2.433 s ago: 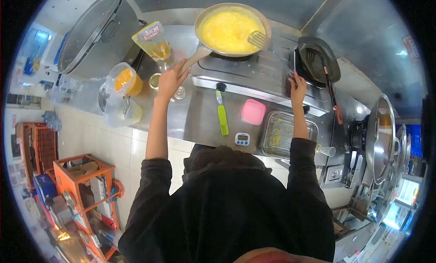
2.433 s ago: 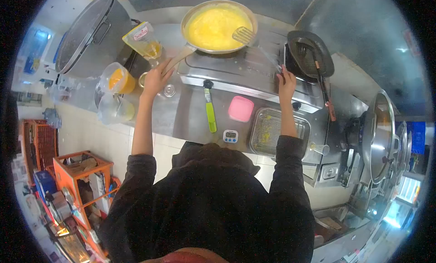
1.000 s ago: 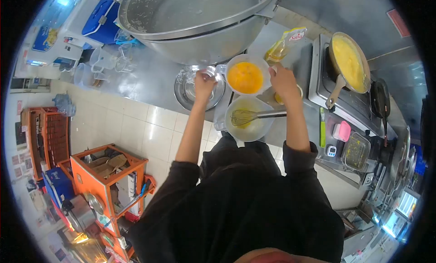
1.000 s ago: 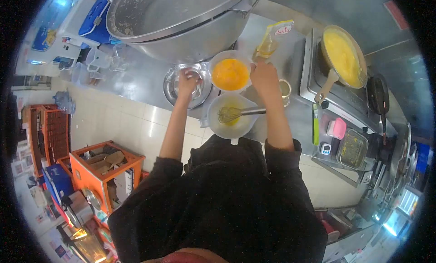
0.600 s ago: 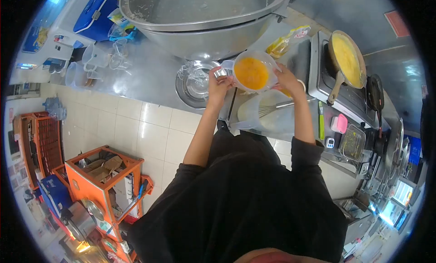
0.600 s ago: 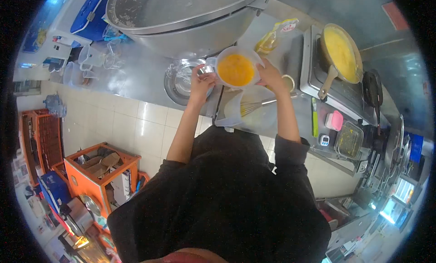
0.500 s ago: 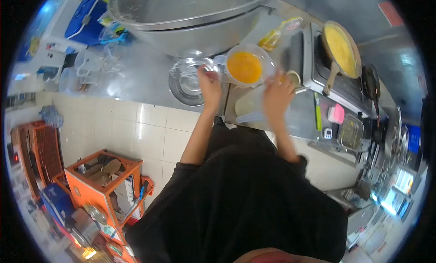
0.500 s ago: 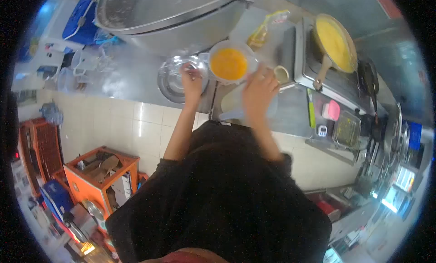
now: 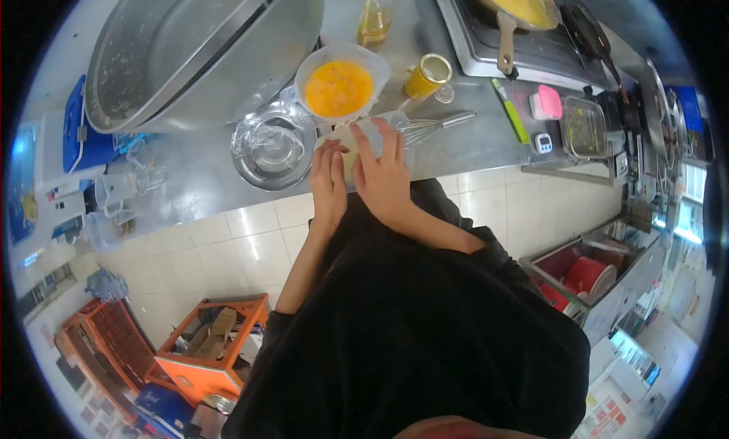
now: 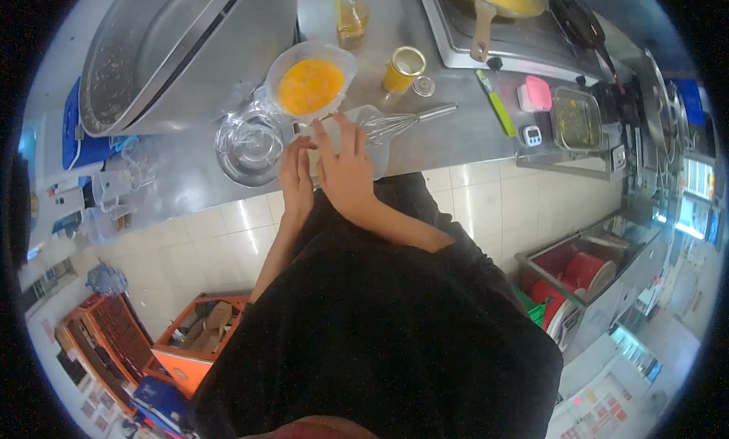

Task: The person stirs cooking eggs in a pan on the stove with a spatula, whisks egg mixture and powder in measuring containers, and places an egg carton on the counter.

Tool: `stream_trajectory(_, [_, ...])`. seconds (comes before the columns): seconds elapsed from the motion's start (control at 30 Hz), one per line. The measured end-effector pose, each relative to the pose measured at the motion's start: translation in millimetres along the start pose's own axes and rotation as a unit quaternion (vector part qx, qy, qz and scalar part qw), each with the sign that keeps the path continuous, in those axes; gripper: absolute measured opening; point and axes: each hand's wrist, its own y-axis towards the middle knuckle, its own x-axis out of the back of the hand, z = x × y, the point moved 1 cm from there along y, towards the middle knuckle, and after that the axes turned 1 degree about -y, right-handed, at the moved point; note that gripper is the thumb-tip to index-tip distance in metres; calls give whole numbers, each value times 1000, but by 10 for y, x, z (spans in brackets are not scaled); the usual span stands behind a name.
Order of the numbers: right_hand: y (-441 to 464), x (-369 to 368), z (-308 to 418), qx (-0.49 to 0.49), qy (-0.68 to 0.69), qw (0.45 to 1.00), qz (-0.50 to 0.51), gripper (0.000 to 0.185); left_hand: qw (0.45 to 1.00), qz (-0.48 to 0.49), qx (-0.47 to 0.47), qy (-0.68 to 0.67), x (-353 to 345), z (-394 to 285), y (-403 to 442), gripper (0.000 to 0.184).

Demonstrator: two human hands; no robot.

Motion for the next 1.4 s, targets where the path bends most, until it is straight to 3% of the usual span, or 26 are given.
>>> stream_trajectory(0.03, [3,4,-67,-8,-1,1000,-4,65,1000,9,-2,1,-13,-10,8,27])
stream_trajectory(0.1, [-10,35,-318,-6,118,992,-31,59,971,39,-171,162,-84,-79,10,17])
stream_trajectory(0.17, [-51,182,-869,-55,155,986,-39,53,956,42,-219,192,-107,-192,49,15])
stream_trajectory(0.2, [-79,254,-1254,-175,244,953,-40,52,937,40,-263,226,-114,-240,59,16])
stream_trajectory(0.27, [-96,351,-1997,-197,159,967,-33,50,959,44,-223,172,-201,-36,1,18])
stream_trajectory(0.3, [-72,340,-2296,-95,-18,995,-29,50,975,49,-184,117,-234,39,-2,21])
stream_trajectory(0.33, [-91,224,-2584,-95,-17,995,-32,50,974,50,-186,118,-246,19,13,21])
stream_trajectory(0.4, [-215,0,-2991,42,-251,964,82,47,976,86,-165,117,-273,-70,-26,11])
stream_trajectory(0.43, [-186,-6,-3084,37,-249,964,80,47,975,91,-166,119,-273,-185,-27,11])
stream_trajectory(0.5, [-130,-31,-3174,50,-239,953,181,45,898,93,-255,348,-284,-438,-47,7])
stream_trajectory(0.53, [-166,-22,-3188,50,-233,954,182,45,896,95,-252,353,-355,-438,-88,7])
stream_trajectory(0.6, [-160,91,-3102,81,-201,962,167,42,874,162,-156,432,-583,-422,-120,15])
stream_trajectory(0.63, [-154,154,-3031,81,-198,963,162,42,886,195,-108,408,-659,-463,-128,13])
stream_trajectory(0.77, [-8,609,-2504,154,-165,967,119,29,926,198,-83,311,-675,-502,-69,10])
stream_trajectory(0.83, [151,866,-2199,190,-157,965,86,26,963,114,-107,219,-462,-492,-66,15])
stream_trajectory(0.87, [248,1006,-2030,227,-165,958,52,24,962,117,-105,222,-384,-393,-100,15])
stream_trajectory(0.93, [442,1217,-1727,262,-170,950,16,23,997,68,5,26,-250,-50,-195,19])
stream_trajectory(1.0, [593,1299,-1461,356,-216,909,0,21,997,73,25,-26,-186,94,-255,25])
stream_trajectory(1.1, [740,1113,-1224,428,-206,880,0,17,970,26,46,-239,-189,361,-380,37])
stream_trajectory(1.27, [780,568,-996,503,-194,842,23,12,961,7,30,-274,59,723,-502,34])
stream_trajectory(1.33, [787,445,-918,516,-188,835,28,13,976,-9,47,-212,183,776,-533,29])
stream_trajectory(1.4, [811,382,-879,518,-165,833,102,15,985,-16,49,-165,336,798,-535,26])
